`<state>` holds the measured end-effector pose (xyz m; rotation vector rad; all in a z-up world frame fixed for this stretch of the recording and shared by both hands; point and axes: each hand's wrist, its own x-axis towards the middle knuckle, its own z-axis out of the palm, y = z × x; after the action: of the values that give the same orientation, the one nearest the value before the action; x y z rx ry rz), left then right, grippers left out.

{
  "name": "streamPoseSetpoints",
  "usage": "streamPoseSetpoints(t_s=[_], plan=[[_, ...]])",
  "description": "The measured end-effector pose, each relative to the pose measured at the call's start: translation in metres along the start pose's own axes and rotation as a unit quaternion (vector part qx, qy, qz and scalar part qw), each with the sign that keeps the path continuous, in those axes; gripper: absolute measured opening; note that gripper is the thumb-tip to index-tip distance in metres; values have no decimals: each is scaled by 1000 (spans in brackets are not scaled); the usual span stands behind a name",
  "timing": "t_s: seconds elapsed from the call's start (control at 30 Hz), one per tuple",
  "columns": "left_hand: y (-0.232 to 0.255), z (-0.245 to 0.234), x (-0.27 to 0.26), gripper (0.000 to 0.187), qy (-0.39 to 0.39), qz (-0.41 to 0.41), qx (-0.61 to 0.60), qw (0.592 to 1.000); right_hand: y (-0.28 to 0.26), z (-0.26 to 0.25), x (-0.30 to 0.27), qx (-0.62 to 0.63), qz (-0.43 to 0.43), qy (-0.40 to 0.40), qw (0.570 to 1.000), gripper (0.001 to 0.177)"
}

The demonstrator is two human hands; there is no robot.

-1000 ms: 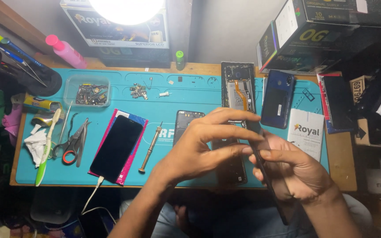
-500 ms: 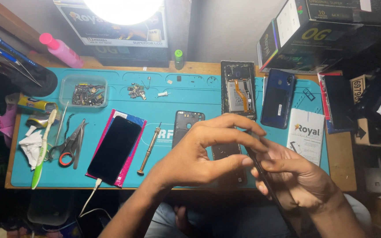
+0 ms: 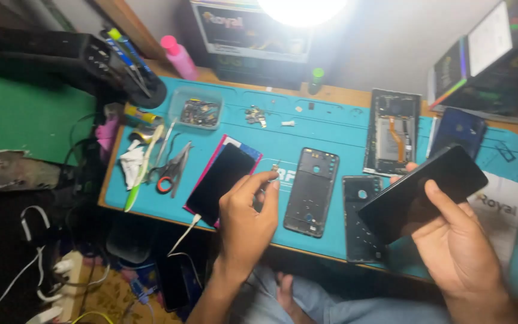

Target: Disassembling and reassembling various mobile phone components on a specialized repair mat.

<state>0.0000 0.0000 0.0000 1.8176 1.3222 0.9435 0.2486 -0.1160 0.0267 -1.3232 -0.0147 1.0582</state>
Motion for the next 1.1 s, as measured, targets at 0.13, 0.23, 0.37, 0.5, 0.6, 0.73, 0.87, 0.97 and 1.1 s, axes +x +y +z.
streamPoseSetpoints(t_s=[0.13,0.23,0.37,0.5,0.6,0.73,0.87,0.97,1.1], plan=[[-43,-43,11,17,84,14,121,989,12,21,-5,10,16,7,1000,37],[-79,-76,23,18,154,44,184,970,19,33,-14,-14,8,-16,1000,33],[-122,-107,37,18,178,65,207,960,28,47,-19,-4,23,-31,999,27],[-129,-118,50,14,154,76,216,961,42,51,-19,3,4,-41,999,25],[-118,-116,56,12,136,72,195,969,43,60,-24,15,29,-7,999,21],[-99,-116,61,9,129,73,173,974,42,50,-20,-20,13,5,1000,35],[-99,-119,69,10,172,103,173,964,47,10,7,26,-30,-28,999,32],[-112,-126,75,10,199,80,183,959,46,-5,18,4,-56,-23,998,24],[-114,-136,77,10,207,75,186,958,53,-28,41,20,-55,-39,998,28]])
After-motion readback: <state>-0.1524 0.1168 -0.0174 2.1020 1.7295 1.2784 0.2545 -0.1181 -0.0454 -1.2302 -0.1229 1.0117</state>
